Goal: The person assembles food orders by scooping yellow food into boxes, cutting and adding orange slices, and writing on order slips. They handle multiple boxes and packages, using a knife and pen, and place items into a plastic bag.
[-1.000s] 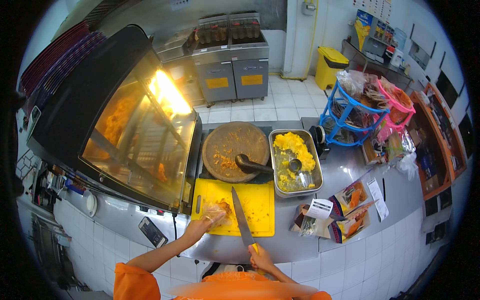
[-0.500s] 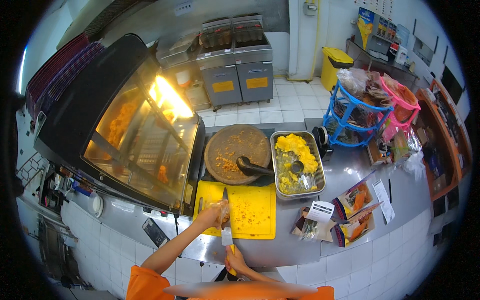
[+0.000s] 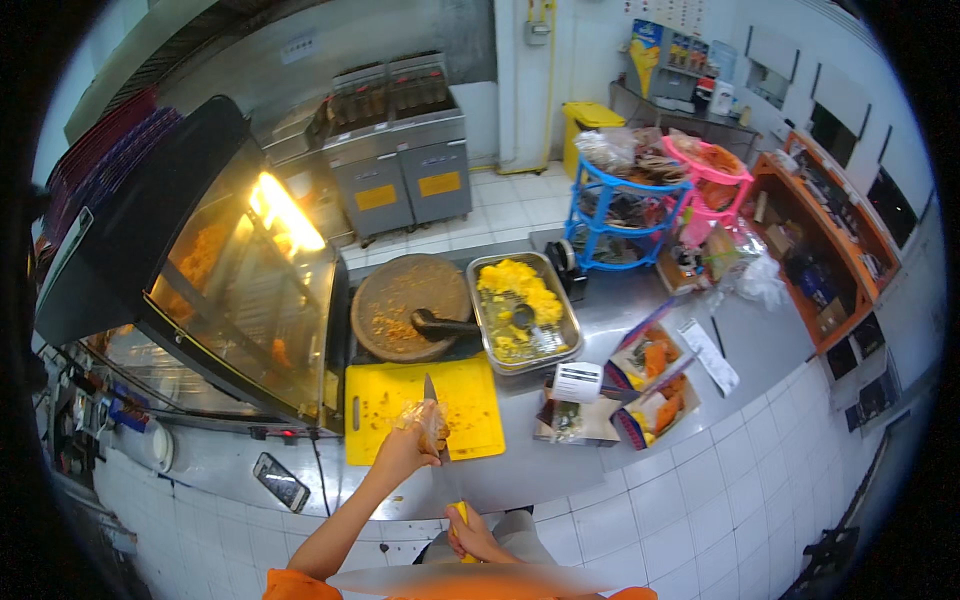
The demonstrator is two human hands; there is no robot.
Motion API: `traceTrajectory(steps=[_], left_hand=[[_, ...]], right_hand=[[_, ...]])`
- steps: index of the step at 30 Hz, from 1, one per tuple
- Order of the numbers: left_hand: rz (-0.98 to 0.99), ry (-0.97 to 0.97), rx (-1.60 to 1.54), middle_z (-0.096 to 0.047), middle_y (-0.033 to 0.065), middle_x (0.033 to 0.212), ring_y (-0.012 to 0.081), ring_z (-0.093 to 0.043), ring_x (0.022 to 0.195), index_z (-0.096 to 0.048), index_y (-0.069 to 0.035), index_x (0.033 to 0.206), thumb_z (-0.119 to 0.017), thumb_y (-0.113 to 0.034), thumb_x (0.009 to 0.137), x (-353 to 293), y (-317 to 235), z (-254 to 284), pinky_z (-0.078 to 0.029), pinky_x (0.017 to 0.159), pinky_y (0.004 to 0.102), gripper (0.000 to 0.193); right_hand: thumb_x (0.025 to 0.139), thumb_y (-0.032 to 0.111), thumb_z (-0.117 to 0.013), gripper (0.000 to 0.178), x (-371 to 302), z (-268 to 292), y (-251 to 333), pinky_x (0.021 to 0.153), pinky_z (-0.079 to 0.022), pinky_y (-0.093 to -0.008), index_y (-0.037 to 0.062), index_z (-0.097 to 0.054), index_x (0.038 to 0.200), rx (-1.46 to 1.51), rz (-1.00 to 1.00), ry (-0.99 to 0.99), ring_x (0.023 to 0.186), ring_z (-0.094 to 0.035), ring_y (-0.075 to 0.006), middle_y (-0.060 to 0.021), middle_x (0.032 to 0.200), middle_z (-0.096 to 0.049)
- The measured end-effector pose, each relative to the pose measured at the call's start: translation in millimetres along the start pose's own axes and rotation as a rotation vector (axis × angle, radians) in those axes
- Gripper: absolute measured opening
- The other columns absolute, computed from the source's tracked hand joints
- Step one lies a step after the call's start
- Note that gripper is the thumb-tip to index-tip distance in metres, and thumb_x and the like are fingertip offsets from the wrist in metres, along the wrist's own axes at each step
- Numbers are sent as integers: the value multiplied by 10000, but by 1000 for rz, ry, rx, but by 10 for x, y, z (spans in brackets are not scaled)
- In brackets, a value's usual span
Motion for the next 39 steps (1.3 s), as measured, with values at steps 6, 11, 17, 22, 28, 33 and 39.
traceTrajectory(steps=[6, 11, 17, 22, 28, 33, 39], left_hand=[[-172, -15, -140, -673, 205, 758, 384, -667, 739, -586, -4, 1048, -828, -236, 667, -39, -1231, -791, -529, 665, 451, 507], [-133, 88, -121, -679, 199, 822, 376, -669, 764, -554, -18, 1209, -859, -274, 653, 80, -1846, -1634, -539, 676, 411, 684], [-188, -113, -202, -674, 201, 820, 390, -663, 802, -588, -8, 1038, -870, -264, 618, 658, -2024, -1913, -526, 724, 454, 568], [-161, -280, -20, -675, 227, 953, 360, -671, 888, -630, -10, 1028, -890, -299, 569, 1049, -2062, -1899, -542, 762, 445, 601], [144, 81, 226, -700, 197, 886, 359, -688, 809, -691, -9, 922, -862, -451, 580, 1545, -1944, -2113, -561, 702, 448, 585], [96, 3, 225, -704, 181, 846, 345, -693, 801, -716, -95, 948, -762, -464, 738, 1363, -2087, -1911, -549, 672, 454, 427], [-12, -202, -233, -707, 169, 849, 298, -701, 736, -690, -160, 1114, -588, -318, 933, 872, -1901, -1532, -537, 617, 374, 261]], right_hand=[[1032, 342, -430, 292, -908, 1104, 213, 370, -363, -281, 63, -410, 1113, -106, 60, -183, 398, -416, -116, -15, 538, -417], [1021, 327, -462, 291, -1649, 1913, 501, 390, -396, -285, 50, -419, 1098, -253, 105, -329, 429, -492, -116, -30, 556, -494], [981, 351, -524, 340, -1519, 2576, 1048, 476, -466, -456, 37, -431, 1075, -712, 314, -579, 555, -618, -384, -174, 585, -581], [974, 362, -521, 335, -1527, 2840, 1120, 549, -456, -546, 50, -442, 1064, -914, 342, -685, 661, -589, -519, -246, 658, -606], [974, 367, -519, 353, -1732, 3095, 943, 656, -459, -522, 38, -451, 1083, -796, 356, -643, 687, -605, -466, -206, 740, -636], [971, 339, -526, 337, -1892, 3199, 882, 672, -464, -486, 34, -464, 1100, -787, 462, -634, 700, -621, -423, -172, 748, -637], [951, 320, -562, 301, -1734, 3065, 843, 669, -472, -476, 57, -483, 1075, -773, 495, -498, 703, -628, -410, -157, 756, -640]])
Point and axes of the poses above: each hand's wrist, its own x-axis towards the middle knuckle, its own z-axis out of the back of the hand, y = z × x, the point moved 9 cm from there along x, towards the middle knuckle
